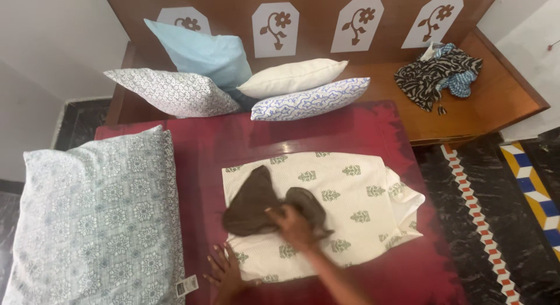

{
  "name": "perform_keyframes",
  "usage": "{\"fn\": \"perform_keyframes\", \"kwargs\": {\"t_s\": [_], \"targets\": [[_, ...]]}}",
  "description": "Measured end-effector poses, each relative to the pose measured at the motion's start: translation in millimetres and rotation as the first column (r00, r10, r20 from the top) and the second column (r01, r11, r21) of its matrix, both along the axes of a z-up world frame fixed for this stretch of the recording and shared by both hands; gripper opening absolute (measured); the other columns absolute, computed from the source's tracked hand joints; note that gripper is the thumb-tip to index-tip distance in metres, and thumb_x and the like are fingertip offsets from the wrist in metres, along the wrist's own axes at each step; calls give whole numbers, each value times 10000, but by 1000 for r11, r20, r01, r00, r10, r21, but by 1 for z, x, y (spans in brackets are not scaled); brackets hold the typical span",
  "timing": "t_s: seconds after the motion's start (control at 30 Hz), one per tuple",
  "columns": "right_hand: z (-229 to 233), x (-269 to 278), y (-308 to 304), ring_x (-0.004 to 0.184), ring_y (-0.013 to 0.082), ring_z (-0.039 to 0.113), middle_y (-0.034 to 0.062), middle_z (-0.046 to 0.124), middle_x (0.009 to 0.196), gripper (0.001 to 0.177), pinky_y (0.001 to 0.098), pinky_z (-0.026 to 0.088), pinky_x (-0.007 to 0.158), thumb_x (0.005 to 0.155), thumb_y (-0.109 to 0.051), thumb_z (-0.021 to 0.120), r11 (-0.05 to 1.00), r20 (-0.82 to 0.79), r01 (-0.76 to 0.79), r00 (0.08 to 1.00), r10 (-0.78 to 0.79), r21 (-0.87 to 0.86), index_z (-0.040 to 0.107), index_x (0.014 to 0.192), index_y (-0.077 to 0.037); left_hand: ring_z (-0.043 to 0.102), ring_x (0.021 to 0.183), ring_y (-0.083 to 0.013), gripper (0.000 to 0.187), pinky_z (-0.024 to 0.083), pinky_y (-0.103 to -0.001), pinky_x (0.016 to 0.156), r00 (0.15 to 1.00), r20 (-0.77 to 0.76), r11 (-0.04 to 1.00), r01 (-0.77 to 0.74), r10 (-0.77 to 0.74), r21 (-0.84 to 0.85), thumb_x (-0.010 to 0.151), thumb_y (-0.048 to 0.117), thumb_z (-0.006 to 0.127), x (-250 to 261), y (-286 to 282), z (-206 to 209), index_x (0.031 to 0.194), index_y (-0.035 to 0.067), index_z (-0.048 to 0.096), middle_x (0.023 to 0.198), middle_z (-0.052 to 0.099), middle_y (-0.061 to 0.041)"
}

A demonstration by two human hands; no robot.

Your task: The person arranges several pillows on a bed and then uses a small brown cloth to wipe the surface of a light-colored pillowcase.

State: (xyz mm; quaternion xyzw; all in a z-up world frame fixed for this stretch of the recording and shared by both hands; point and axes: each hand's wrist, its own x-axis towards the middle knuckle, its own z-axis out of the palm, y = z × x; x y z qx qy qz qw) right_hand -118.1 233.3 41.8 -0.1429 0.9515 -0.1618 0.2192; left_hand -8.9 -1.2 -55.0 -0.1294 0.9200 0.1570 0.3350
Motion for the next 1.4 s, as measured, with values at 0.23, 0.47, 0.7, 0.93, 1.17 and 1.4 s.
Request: {"fn": "perform_keyframes", "kwargs": {"t_s": [0.23,0.47,0.7,0.93,1.17,1.4], "targets": [[-14,15,232,755,185,676,93,619,1105,503,318,565,523,978,-242,681,845,-404,532,785,-470,50,576,1452,-375,-314,1476,-534,1688,-103,-813,1097,996,-16,991,-88,90,96,553,689,971,0,3,20,1555,177,-288,1592,-404,-256],[25,-4,199,901,339,578,216,509,1216,693,475,487,654,788,-330,809,672,-511,708,505,-696,-216,575,1427,-202,-335,1483,-518,1669,-90,-793,1110,997,42,996,-74,72,58,568,648,964,-7,2,28,1564,194,-297,1611,-409,-227],[28,61,17,1255,490,484,289,309,1515,870,692,403,921,663,-444,873,969,-411,245,881,-234,-27,541,1442,-244,-362,1456,-520,1693,-104,-802,1097,998,25,996,-61,59,62,575,659,965,-5,3,18,1561,192,-330,1584,-440,-267],[-53,67,86,1183,347,622,190,431,1569,686,481,552,971,915,-80,680,999,-419,41,907,-27,26,526,1528,-345,-402,1450,-508,1704,-113,-800,1091,998,26,997,-57,55,58,541,698,955,-1,1,4,1548,207,-329,1576,-465,-238],[-38,-7,221,866,298,707,127,722,1029,580,402,590,682,739,-236,790,697,-804,681,277,-526,-222,666,1290,-102,-406,1450,-489,1657,-149,-791,1060,992,7,990,-129,129,52,578,714,927,-11,13,-4,1576,228,-303,1599,-445,-233],[-7,16,84,848,328,695,157,713,1007,549,424,570,695,778,-226,807,863,-454,469,738,-499,-187,669,1284,-64,-88,1582,-352,766,-176,-767,1112,686,-728,987,122,-8,105,961,641,433,-60,73,-6,1616,290,244,1724,75,-57]]}}
